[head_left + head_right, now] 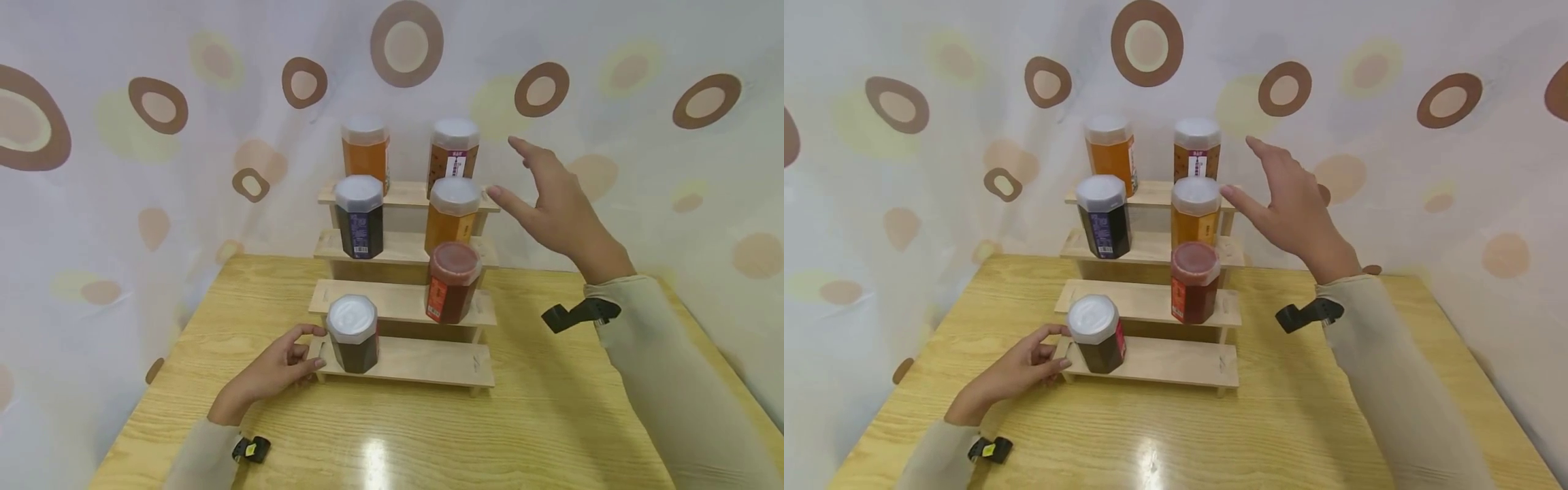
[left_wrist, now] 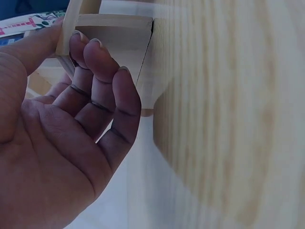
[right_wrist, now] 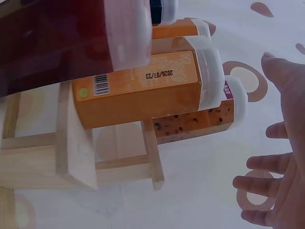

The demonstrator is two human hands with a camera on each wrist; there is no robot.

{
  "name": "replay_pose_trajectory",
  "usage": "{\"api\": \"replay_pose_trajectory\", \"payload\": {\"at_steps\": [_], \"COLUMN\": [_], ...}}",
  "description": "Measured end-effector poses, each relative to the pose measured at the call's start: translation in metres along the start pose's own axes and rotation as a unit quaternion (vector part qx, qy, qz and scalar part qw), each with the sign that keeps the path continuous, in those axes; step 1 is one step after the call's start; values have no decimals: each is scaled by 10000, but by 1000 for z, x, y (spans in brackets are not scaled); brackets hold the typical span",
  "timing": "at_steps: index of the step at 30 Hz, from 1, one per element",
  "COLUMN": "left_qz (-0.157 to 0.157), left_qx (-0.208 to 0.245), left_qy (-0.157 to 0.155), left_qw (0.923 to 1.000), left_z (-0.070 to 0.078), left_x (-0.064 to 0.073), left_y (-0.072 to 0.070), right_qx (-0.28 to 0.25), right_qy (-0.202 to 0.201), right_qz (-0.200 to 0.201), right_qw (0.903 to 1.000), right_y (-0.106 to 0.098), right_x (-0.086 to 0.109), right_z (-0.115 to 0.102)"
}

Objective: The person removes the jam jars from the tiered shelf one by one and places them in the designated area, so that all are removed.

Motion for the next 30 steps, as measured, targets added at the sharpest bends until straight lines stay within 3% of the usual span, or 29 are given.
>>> {"api": "replay_pose_trajectory", "payload": {"at_steps": [17,30], "left_qz": [35,68], "left_qx": [66,63], "left_qy": [-143,-219], "left_qw": [9999,9997], "left_z": [1,0], "left_x": [-1,-1], "left_y": [-1,-2], "right_qx": [-173,43], "right_qy": [376,121], "right_qz": [-217,-460], "right_qw": [9989,9989], "right_y": [12,25], "right_x": [-37,-68], "right_z": [-2,-11]}}
Point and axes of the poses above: each hand's wrist, its own x-axis away from the middle knuckle, its own y-axis out of the palm, z = x × y, the point moved 7 cm from there along -x, towards the middle knuckle, and after that the axes turned 8 degrees about -x, right-handed, at the moved point
